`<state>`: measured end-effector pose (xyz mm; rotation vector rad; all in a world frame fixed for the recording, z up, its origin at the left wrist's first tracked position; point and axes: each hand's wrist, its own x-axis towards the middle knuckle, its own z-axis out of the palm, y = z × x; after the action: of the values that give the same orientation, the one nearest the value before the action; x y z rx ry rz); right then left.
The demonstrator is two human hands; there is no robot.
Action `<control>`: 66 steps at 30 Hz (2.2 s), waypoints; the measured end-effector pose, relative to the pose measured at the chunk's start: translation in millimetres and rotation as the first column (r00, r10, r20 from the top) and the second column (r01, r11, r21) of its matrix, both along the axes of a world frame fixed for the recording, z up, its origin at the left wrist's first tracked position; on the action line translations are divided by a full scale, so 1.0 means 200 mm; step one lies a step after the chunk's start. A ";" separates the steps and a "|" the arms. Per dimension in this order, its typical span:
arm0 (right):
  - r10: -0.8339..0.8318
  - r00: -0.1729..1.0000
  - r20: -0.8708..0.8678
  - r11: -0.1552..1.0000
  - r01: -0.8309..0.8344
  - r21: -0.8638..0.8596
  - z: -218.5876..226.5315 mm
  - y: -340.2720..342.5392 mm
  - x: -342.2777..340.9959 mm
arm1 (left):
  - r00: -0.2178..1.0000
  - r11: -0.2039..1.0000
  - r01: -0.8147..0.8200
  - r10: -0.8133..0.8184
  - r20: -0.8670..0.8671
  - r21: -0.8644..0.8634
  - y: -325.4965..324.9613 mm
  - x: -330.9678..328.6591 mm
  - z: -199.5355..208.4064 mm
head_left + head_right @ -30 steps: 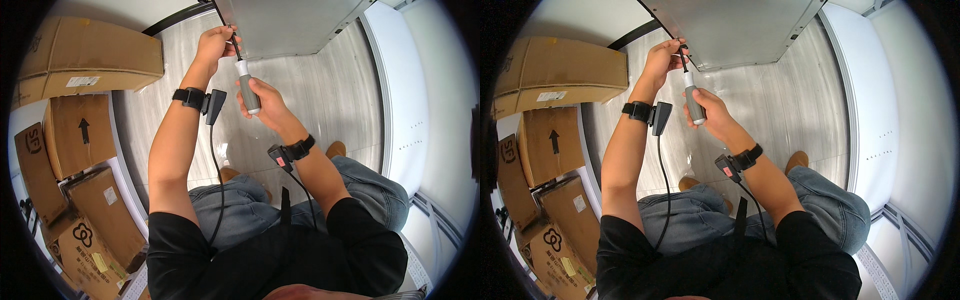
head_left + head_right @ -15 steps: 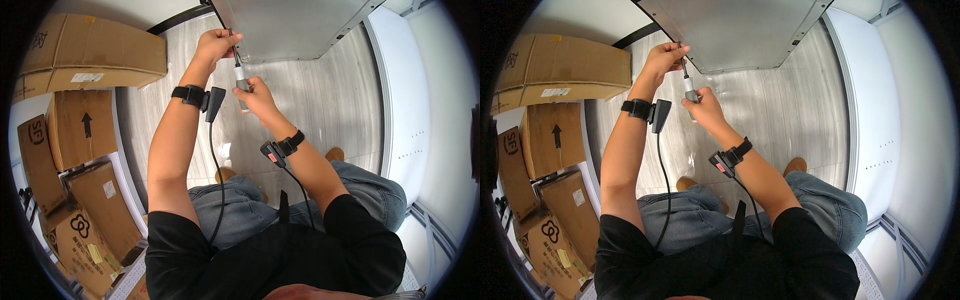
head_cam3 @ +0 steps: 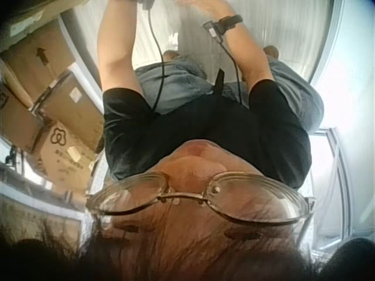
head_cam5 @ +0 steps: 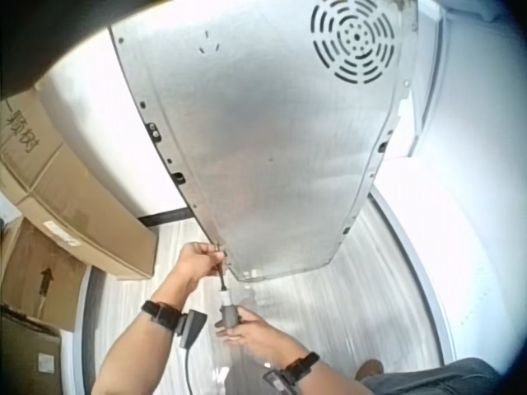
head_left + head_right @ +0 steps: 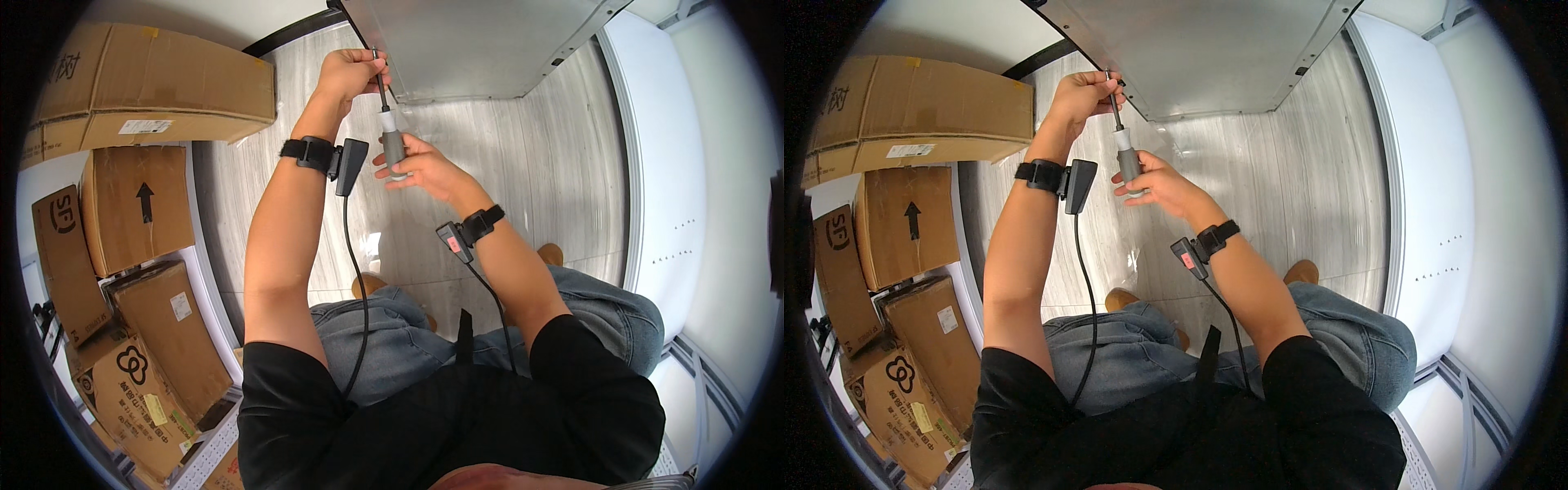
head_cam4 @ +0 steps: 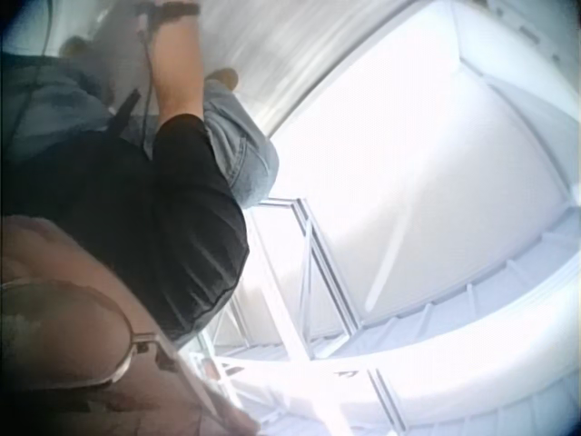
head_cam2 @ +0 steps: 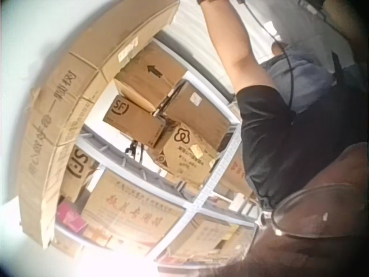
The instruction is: The person uses a screwdriver to fasten screws into the back panel of a silver electronic device, likely a computer tower. They repeatedly pick up screws and tighten them into place along the edges of the device's rear casing.
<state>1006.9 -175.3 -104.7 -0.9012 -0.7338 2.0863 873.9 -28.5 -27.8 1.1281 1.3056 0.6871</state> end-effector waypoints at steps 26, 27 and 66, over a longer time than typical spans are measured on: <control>-0.021 0.996 0.084 0.994 0.012 0.111 -0.04 -0.01 0.05 | 0.998 0.999 0.038 -0.036 -0.056 0.033 -0.01 0.02 -0.02; -0.049 0.990 0.133 0.991 0.032 0.130 -0.04 -0.01 0.03 | 0.998 0.998 0.043 -0.042 -0.047 0.035 -0.01 0.02 -0.02; 0.014 0.997 -0.082 1.000 -0.014 0.008 -0.08 -0.03 0.06 | 0.999 0.999 0.033 -0.032 -0.042 0.036 -0.07 0.06 -0.02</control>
<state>1019.5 -181.9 -120.2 -0.8033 -0.7060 2.1185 885.4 -42.7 -32.7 1.1963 1.3116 0.6693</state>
